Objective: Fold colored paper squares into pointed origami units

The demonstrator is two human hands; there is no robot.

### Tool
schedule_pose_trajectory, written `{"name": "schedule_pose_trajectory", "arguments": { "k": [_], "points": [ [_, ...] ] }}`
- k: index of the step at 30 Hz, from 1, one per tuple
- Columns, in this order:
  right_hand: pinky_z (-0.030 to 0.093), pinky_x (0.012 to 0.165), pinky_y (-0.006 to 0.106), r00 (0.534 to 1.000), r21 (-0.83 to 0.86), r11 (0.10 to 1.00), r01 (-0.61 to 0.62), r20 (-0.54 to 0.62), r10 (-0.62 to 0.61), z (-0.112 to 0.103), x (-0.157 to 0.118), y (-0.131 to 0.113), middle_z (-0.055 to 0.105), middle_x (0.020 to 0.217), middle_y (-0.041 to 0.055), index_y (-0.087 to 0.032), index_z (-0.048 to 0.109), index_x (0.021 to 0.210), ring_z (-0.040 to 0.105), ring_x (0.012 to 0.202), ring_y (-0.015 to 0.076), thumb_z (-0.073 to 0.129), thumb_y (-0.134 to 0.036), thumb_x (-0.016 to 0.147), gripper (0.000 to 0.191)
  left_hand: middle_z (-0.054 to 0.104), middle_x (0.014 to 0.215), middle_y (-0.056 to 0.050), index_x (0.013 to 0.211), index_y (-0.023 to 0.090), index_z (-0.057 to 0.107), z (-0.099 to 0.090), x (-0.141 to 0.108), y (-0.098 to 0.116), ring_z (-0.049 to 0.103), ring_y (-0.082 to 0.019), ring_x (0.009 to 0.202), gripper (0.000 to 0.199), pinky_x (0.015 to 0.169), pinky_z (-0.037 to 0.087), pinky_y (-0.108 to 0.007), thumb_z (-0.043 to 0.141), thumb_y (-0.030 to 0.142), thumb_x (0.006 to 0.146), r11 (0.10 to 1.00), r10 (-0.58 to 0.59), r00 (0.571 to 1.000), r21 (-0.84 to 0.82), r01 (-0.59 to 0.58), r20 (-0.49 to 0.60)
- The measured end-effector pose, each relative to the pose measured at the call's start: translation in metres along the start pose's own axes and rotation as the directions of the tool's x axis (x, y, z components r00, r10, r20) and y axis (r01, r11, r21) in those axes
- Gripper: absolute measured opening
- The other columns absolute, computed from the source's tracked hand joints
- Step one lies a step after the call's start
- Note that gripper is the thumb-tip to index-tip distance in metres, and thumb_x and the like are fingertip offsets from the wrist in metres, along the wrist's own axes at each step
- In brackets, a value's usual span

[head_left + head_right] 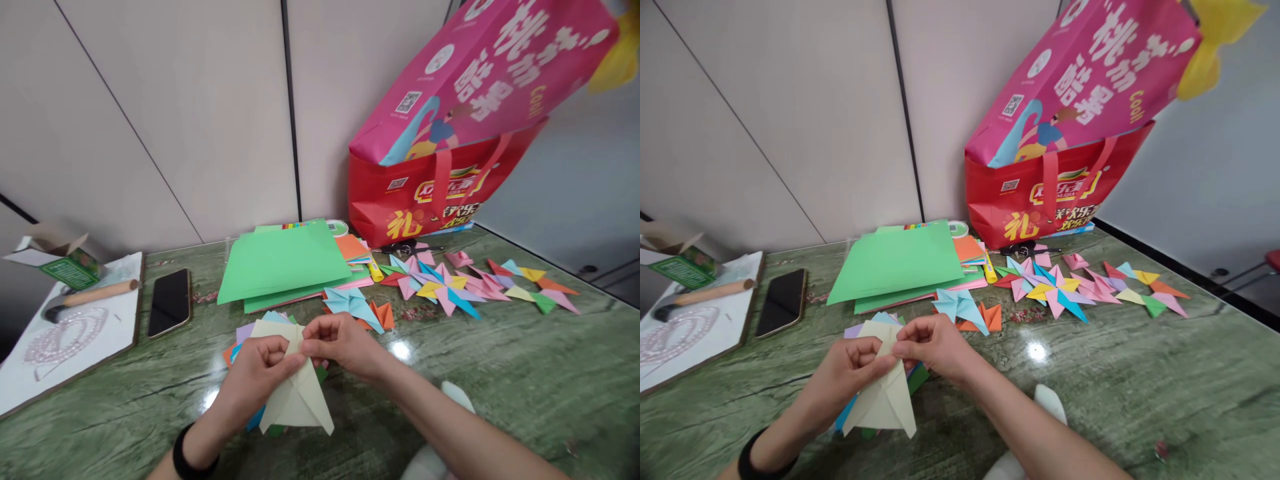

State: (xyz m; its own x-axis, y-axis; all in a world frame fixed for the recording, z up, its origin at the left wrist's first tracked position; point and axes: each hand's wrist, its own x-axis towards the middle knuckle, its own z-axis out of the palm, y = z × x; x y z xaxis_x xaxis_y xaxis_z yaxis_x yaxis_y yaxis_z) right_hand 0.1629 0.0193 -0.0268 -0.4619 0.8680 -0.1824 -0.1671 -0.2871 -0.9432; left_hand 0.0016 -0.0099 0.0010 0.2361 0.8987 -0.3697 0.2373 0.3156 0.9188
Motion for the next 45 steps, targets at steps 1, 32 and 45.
{"name": "schedule_pose_trajectory", "arguments": {
  "k": [1,32,45],
  "points": [
    [0.037,0.044,0.02,1.0,-0.003,1.0,0.003,-0.005,-0.003,0.0,0.0,0.0,0.057,0.049,-0.0041,-0.013,0.06,0.066,0.05,0.044,0.0077,0.078,-0.037,0.052,0.033,0.054,0.051,0.002,0.064,0.012,0.058,0.0,0.0,0.001,0.039,-0.007,0.043,0.031,0.041,0.024,-0.017,0.066,0.042,0.065,0.999,0.008,1.0,0.031,-0.007,-0.008],
    [0.037,0.044,0.02,0.99,0.01,0.998,0.06,-0.128,-0.059,0.01,-0.002,-0.005,0.058,0.06,-0.0029,-0.014,0.059,0.074,0.048,0.048,0.007,0.073,-0.034,0.057,0.029,0.054,0.049,0.004,0.062,0.013,0.061,0.001,0.003,0.0,0.039,-0.007,0.043,0.03,0.041,0.026,-0.017,0.064,0.042,0.066,0.998,0.039,0.999,0.04,-0.039,-0.013],
    [0.04,0.05,0.021,0.978,-0.129,0.981,0.146,-0.129,-0.162,0.004,0.001,-0.002,0.059,0.067,-0.0015,-0.015,0.06,0.071,0.05,0.056,0.0084,0.069,-0.026,0.061,0.018,0.061,0.051,0.001,0.063,0.012,0.062,-0.002,0.007,-0.007,0.047,-0.009,0.043,0.034,0.039,0.029,-0.017,0.069,0.046,0.061,0.999,-0.035,0.998,-0.038,0.033,-0.057]
  ]
}}
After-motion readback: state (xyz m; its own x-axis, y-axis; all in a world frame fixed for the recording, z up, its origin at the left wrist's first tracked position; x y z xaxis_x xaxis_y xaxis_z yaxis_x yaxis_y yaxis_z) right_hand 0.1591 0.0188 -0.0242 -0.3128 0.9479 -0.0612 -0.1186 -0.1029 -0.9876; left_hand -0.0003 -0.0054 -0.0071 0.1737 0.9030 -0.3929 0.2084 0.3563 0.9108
